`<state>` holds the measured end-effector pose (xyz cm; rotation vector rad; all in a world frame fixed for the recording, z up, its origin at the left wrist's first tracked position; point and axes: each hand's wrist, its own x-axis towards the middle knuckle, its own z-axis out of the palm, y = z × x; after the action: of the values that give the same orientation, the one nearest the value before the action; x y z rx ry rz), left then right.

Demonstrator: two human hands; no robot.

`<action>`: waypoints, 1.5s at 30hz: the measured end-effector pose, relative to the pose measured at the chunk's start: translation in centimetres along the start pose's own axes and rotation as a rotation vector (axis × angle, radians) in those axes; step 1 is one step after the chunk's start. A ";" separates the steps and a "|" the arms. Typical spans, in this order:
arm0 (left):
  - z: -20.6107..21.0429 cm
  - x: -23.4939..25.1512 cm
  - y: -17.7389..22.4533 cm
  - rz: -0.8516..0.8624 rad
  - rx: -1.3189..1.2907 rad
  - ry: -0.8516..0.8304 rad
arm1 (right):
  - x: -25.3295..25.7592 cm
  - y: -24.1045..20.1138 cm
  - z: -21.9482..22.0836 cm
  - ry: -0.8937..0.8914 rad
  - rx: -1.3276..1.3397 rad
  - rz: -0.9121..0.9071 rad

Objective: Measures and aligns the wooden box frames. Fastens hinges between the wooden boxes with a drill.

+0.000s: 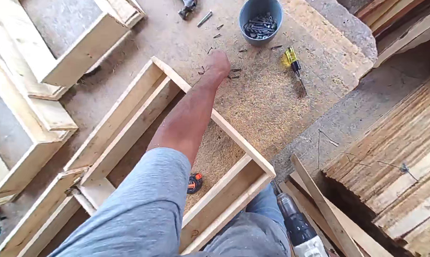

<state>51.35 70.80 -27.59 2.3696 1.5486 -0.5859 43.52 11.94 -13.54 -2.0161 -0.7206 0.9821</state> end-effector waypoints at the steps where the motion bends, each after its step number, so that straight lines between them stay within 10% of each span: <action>1: -0.3 0.0 -0.1 0.032 0.002 0.002 | 0.1 0.1 -0.2 -0.023 0.029 0.012; 8: -2.6 -15.6 -12.4 0.364 -0.836 0.182 | -1.3 -0.9 1.9 -0.075 0.039 -0.010; 11: 0.3 -29.2 -22.1 0.270 -1.327 -0.012 | -2.9 -1.8 3.3 -0.242 -0.012 -0.071; 14: 6.4 -43.1 -31.5 0.153 -1.706 -0.068 | -6.4 6.5 5.9 -0.329 0.013 -0.356; 21: 23.8 -65.5 -42.2 -0.396 -1.985 -0.322 | -14.2 -2.7 18.2 -0.610 -0.105 -0.463; 31: 27.9 -69.0 -43.6 -0.689 -2.326 -0.390 | -21.9 -1.8 26.7 -0.728 -0.264 -0.670; 45: 27.0 -69.7 -41.7 -0.679 -2.364 -0.303 | -25.2 2.0 29.0 -0.546 -0.373 -0.718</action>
<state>-16.75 19.65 -19.07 -0.0194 1.1882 0.6206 6.20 3.44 -17.21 -1.5440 -1.8779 0.9904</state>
